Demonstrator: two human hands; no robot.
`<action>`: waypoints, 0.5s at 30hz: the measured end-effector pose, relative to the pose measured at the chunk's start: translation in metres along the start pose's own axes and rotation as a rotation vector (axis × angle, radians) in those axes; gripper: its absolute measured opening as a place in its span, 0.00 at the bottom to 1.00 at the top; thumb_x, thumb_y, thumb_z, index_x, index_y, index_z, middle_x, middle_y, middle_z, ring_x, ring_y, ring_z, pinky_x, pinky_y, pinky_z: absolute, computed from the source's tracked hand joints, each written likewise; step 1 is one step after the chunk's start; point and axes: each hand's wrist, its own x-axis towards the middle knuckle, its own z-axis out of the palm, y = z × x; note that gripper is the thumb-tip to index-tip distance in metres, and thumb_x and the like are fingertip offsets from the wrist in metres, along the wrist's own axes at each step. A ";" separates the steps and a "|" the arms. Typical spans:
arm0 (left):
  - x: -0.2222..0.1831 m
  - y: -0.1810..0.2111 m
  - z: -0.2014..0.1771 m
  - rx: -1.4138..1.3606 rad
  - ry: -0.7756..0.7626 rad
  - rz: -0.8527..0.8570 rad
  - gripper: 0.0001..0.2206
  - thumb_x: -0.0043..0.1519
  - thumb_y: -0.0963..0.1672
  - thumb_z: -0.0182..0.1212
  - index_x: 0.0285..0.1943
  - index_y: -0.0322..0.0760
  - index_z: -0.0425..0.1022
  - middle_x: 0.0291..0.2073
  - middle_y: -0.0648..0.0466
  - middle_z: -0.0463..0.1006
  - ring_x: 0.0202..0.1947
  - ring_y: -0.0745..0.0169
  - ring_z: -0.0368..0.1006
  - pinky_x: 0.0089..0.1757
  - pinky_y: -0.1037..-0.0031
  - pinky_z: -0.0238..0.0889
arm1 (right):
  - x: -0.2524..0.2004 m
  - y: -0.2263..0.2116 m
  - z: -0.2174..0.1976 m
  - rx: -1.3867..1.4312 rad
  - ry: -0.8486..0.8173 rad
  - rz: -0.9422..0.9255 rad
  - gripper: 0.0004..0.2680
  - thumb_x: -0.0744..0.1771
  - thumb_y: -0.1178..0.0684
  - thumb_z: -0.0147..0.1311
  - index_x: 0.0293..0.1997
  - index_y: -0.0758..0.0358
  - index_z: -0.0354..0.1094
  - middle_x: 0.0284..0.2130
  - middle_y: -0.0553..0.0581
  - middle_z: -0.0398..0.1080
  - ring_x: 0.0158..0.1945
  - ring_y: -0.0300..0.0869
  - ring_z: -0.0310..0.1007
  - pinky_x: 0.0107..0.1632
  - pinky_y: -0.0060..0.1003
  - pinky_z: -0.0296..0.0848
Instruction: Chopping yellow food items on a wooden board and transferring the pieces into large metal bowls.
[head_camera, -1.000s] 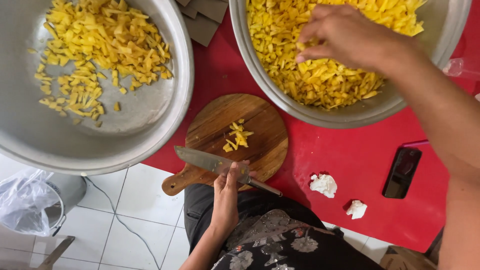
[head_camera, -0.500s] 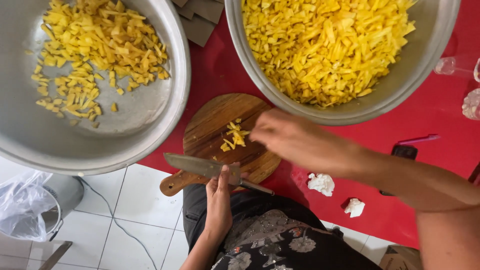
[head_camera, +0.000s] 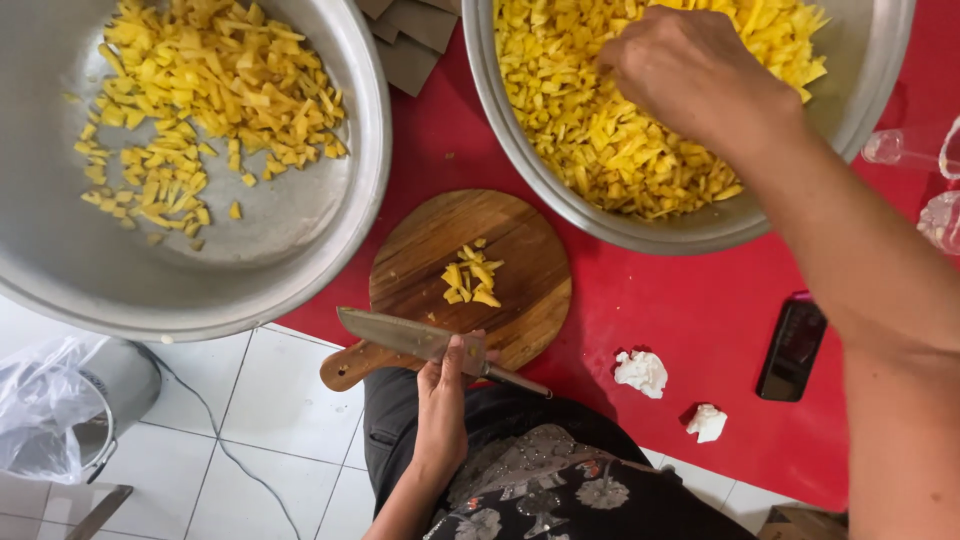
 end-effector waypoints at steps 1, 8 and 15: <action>0.001 -0.003 -0.001 0.006 -0.015 0.023 0.20 0.66 0.50 0.51 0.47 0.26 0.81 0.37 0.37 0.87 0.42 0.57 0.80 0.51 0.71 0.69 | 0.007 0.023 0.025 -0.181 -0.091 0.022 0.14 0.63 0.54 0.61 0.54 0.48 0.78 0.40 0.54 0.80 0.50 0.51 0.78 0.31 0.50 0.76; -0.003 0.010 0.002 -0.006 -0.036 -0.016 0.24 0.65 0.50 0.50 0.52 0.22 0.80 0.34 0.35 0.85 0.39 0.53 0.80 0.48 0.69 0.72 | -0.014 0.027 -0.044 0.337 -0.291 0.454 0.08 0.74 0.51 0.48 0.57 0.56 0.71 0.43 0.63 0.75 0.42 0.58 0.73 0.43 0.57 0.67; 0.005 0.007 0.003 -0.048 -0.002 -0.046 0.20 0.66 0.48 0.52 0.48 0.23 0.80 0.44 0.40 0.85 0.41 0.52 0.81 0.47 0.68 0.72 | -0.081 -0.008 0.002 -0.129 0.198 -0.080 0.13 0.66 0.55 0.63 0.57 0.52 0.75 0.49 0.53 0.72 0.54 0.51 0.69 0.56 0.51 0.72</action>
